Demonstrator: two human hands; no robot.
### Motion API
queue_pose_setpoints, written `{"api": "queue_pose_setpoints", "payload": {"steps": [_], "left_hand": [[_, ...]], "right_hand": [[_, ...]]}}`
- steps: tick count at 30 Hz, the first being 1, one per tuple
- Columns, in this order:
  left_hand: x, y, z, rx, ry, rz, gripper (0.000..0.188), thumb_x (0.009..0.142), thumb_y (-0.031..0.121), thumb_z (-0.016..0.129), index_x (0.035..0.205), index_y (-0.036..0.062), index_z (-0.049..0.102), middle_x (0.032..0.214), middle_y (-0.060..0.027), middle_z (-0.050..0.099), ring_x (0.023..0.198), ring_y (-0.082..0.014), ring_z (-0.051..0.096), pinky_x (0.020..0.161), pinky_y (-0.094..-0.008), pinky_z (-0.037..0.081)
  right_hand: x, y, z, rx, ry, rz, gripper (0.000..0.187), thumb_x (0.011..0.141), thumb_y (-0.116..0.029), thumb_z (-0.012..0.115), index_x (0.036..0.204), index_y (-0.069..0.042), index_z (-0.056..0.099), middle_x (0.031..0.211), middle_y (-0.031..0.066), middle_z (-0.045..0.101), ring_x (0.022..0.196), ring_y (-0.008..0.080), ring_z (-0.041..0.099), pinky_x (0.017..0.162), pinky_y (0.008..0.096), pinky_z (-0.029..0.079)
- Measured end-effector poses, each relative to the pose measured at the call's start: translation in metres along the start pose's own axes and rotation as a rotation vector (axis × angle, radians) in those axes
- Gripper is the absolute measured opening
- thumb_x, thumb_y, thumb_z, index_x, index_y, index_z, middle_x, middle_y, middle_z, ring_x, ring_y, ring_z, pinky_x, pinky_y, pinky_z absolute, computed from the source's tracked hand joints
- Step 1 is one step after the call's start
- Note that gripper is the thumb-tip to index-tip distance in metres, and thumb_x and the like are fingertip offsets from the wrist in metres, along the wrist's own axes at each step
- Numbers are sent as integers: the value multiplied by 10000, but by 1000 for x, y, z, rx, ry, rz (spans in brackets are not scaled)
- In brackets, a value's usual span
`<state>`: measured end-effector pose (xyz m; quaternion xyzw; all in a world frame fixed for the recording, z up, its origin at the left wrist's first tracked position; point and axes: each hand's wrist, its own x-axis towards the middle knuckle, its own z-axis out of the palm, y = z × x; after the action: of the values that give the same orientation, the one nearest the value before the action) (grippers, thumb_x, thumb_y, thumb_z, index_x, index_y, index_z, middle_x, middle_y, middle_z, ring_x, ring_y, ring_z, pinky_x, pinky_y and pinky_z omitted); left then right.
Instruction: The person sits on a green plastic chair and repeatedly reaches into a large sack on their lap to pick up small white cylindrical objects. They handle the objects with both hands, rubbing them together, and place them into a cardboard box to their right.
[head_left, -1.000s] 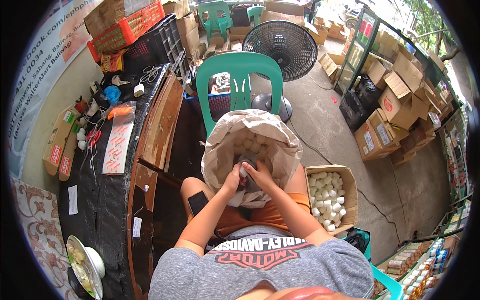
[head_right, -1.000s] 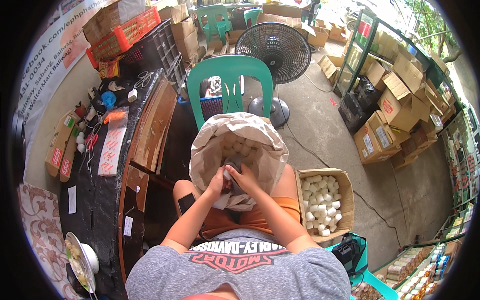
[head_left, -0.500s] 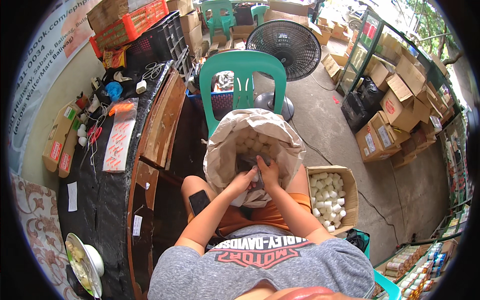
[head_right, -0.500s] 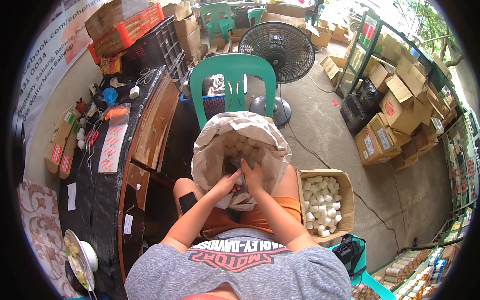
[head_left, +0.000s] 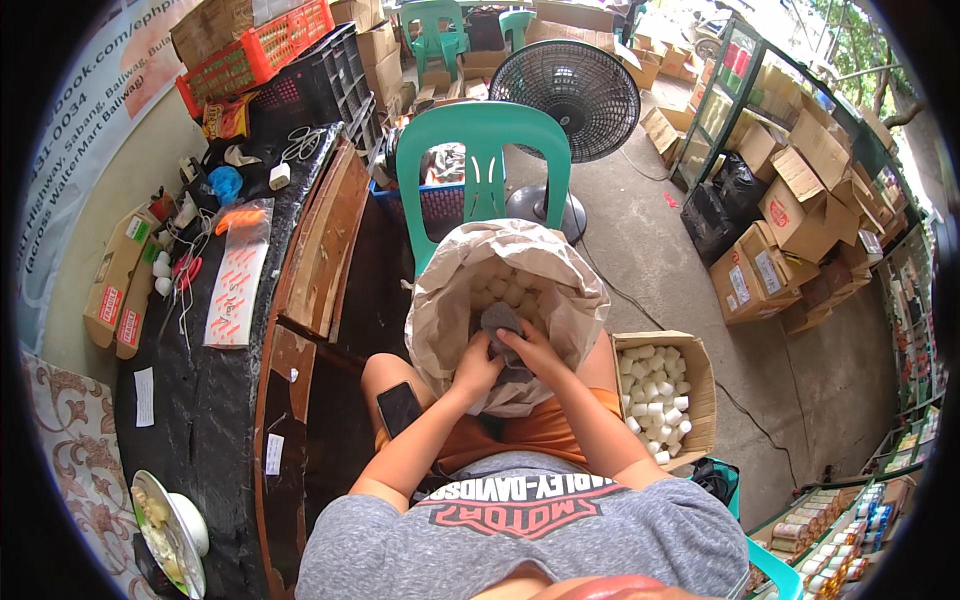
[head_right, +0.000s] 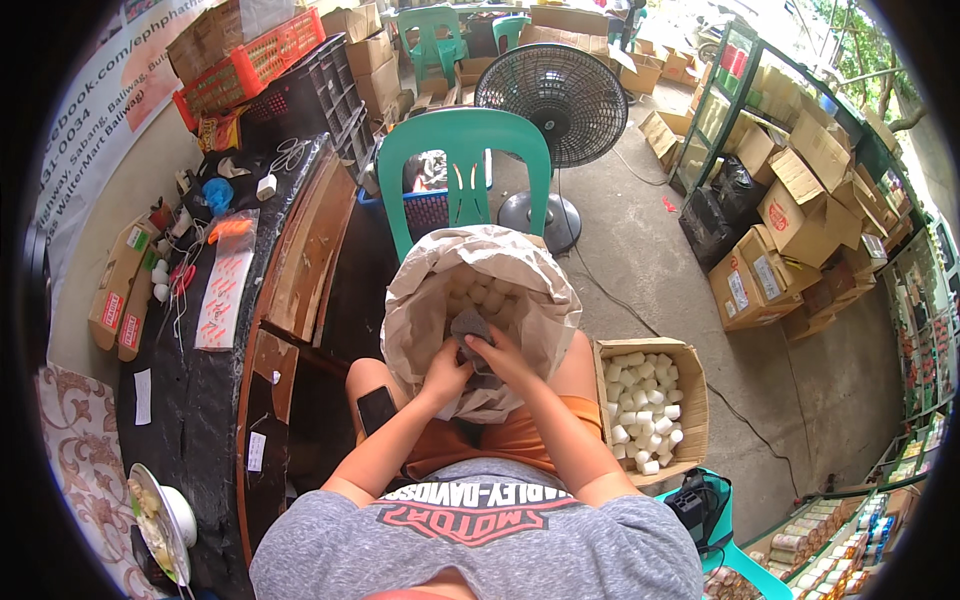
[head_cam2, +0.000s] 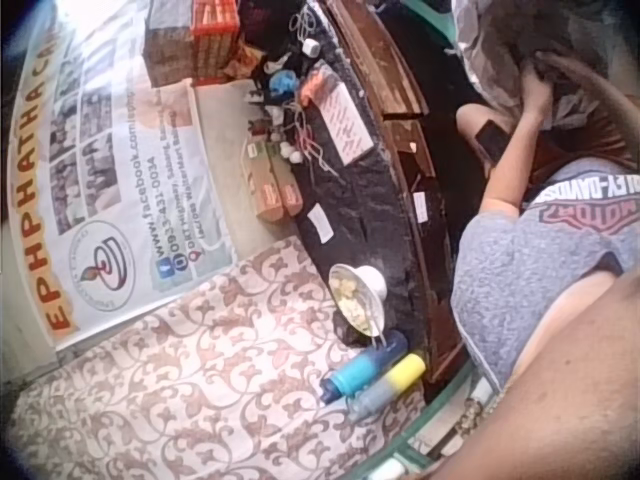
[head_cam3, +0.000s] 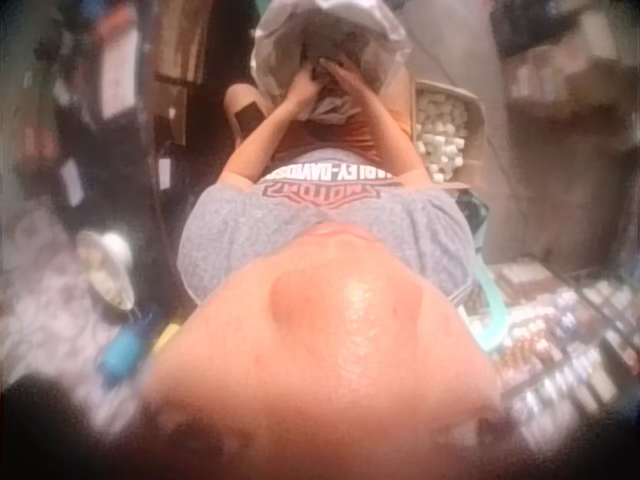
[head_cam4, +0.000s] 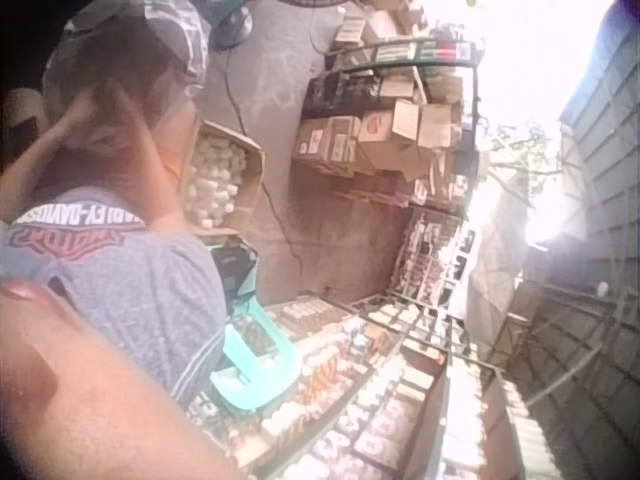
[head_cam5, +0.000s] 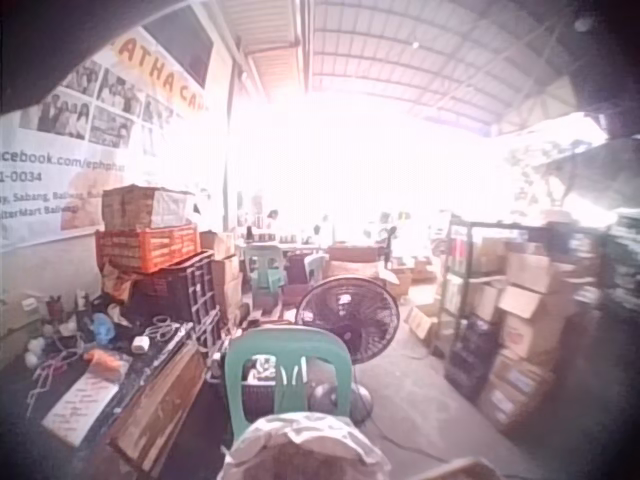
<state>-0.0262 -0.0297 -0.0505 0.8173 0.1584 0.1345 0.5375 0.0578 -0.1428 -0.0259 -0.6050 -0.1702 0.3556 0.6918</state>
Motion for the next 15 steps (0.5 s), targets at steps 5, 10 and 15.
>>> {"api": "queue_pose_setpoints", "payload": {"steps": [5, 10, 15], "left_hand": [[-4, 20, -6, 181, -43, 173, 297, 715, 78, 618, 981, -31, 545, 943, -191, 552, 864, -359, 543, 743, -381, 440], [-3, 25, -4, 177, -51, 285, 402, 747, 118, 641, 1101, -35, 529, 1019, -197, 558, 936, -335, 552, 796, -350, 439], [2, 24, -2, -67, 55, 151, 458, 824, 230, 624, 1168, -37, 481, 1069, -180, 562, 972, -258, 556, 829, -317, 428]], "right_hand": [[6, 13, -5, -24, 173, 63, 419, 870, -321, 562, 1149, -13, 510, 993, 95, 580, 888, 168, 538, 769, 301, 435], [21, 32, -22, -246, 384, 80, 405, 887, -343, 534, 1136, -24, 518, 989, 86, 582, 881, 160, 534, 768, 289, 428], [17, 29, -21, 186, 346, 82, 494, 877, -397, 530, 1185, -14, 477, 1055, 108, 560, 927, 186, 528, 802, 300, 424]]}}
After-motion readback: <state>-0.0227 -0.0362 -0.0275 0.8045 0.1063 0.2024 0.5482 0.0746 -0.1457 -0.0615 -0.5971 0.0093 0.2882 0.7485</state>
